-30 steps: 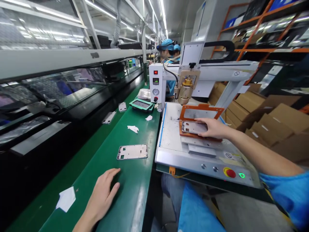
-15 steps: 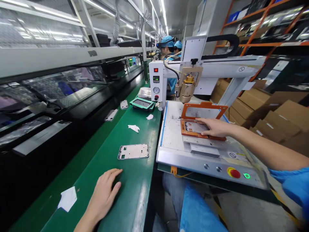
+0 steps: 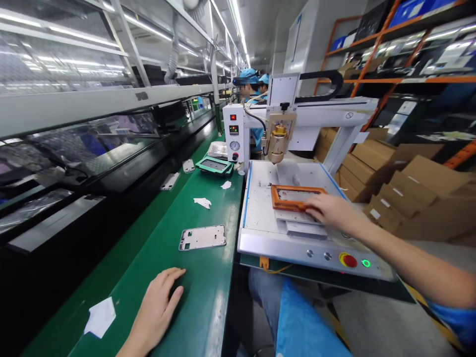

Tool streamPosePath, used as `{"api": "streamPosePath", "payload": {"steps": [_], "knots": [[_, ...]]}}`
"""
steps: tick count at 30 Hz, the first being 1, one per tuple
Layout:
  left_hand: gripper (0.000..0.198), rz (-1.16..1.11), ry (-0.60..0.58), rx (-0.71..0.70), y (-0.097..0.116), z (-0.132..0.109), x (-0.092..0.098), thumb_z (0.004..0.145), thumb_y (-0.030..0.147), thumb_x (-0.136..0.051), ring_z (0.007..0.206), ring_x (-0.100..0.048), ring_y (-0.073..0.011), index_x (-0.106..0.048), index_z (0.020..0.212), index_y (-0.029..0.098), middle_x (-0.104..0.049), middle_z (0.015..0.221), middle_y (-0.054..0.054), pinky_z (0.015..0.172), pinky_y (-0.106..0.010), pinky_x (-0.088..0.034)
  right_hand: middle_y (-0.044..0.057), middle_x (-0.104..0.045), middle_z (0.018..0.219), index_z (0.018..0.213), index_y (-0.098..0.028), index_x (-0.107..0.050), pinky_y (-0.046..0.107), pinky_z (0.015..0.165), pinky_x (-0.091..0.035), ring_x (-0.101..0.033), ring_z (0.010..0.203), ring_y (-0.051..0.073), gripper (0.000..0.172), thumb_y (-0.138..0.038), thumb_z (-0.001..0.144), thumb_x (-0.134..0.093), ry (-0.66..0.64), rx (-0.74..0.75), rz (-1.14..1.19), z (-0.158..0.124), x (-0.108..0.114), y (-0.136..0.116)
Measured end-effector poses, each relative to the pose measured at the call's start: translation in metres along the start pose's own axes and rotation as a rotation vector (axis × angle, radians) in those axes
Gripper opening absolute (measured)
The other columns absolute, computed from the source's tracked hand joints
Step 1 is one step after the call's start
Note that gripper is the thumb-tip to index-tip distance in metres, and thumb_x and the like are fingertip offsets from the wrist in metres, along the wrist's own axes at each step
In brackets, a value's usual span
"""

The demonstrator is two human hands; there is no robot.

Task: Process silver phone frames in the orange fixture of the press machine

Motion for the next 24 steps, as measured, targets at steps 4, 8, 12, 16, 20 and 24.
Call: {"api": "streamPosePath", "payload": {"steps": [4, 8, 12, 16, 20, 24], "knots": [[0.038, 0.046, 0.01, -0.039, -0.002, -0.001, 0.0, 0.1, 0.051, -0.043, 0.12, -0.062, -0.0262, -0.064, 0.125, 0.032, -0.065, 0.13, -0.005, 0.099, -0.046, -0.054, 0.01, -0.072, 0.107, 0.096, -0.025, -0.068, 0.045, 0.092, -0.051, -0.066, 0.102, 0.03, 0.031, -0.05, 0.094, -0.051, 0.057, -0.318, 0.082, -0.097, -0.005, -0.002], [0.041, 0.107, -0.008, -0.067, -0.006, 0.002, -0.001, 0.097, 0.056, -0.044, 0.117, -0.063, -0.0288, -0.066, 0.123, 0.032, -0.067, 0.126, -0.005, 0.096, -0.048, -0.054, 0.007, -0.067, 0.076, 0.074, -0.026, -0.056, 0.041, 0.066, -0.048, -0.063, 0.073, 0.029, 0.036, -0.061, 0.076, -0.064, -0.169, -0.788, 0.225, -0.175, -0.009, -0.003], [0.044, 0.13, -0.042, -0.035, -0.011, 0.003, -0.001, 0.097, 0.057, -0.041, 0.114, -0.064, -0.0298, -0.066, 0.123, 0.031, -0.069, 0.124, -0.005, 0.091, -0.049, -0.055, 0.003, -0.064, 0.072, 0.074, -0.025, -0.055, 0.037, 0.062, -0.042, -0.06, 0.069, 0.026, 0.037, -0.061, 0.073, -0.065, -0.282, -0.894, 0.33, -0.2, -0.02, -0.004], [0.045, 0.111, -0.055, 0.01, -0.012, 0.001, -0.001, 0.097, 0.058, -0.04, 0.116, -0.064, -0.0295, -0.064, 0.125, 0.032, -0.068, 0.127, -0.005, 0.092, -0.052, -0.055, 0.002, -0.065, 0.072, 0.081, -0.024, -0.058, 0.034, 0.065, -0.042, -0.061, 0.068, 0.023, 0.032, -0.055, 0.076, -0.064, -0.31, -0.877, 0.423, -0.196, -0.022, 0.007], [0.046, 0.088, -0.055, 0.035, -0.011, 0.0, -0.002, 0.097, 0.06, -0.04, 0.118, -0.064, -0.0291, -0.064, 0.125, 0.033, -0.067, 0.128, -0.005, 0.094, -0.053, -0.056, 0.003, -0.066, 0.071, 0.077, -0.024, -0.058, 0.034, 0.063, -0.042, -0.062, 0.067, 0.024, 0.034, -0.056, 0.073, -0.065, -0.33, -0.87, 0.405, -0.194, -0.02, 0.017], [0.046, 0.08, -0.071, 0.065, -0.012, 0.0, -0.002, 0.097, 0.06, -0.04, 0.118, -0.064, -0.0287, -0.065, 0.125, 0.034, -0.067, 0.13, -0.005, 0.095, -0.052, -0.057, 0.004, -0.066, 0.07, 0.075, -0.024, -0.06, 0.036, 0.062, -0.043, -0.061, 0.066, 0.025, 0.031, -0.054, 0.071, -0.065, -0.337, -0.867, 0.46, -0.193, -0.022, 0.021]]}}
Point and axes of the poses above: each hand's wrist, its own z-axis towards the middle knuckle, its own x-axis out of the back of the hand, y = z × x, the point moved 1 cm from there along z, towards the middle knuckle
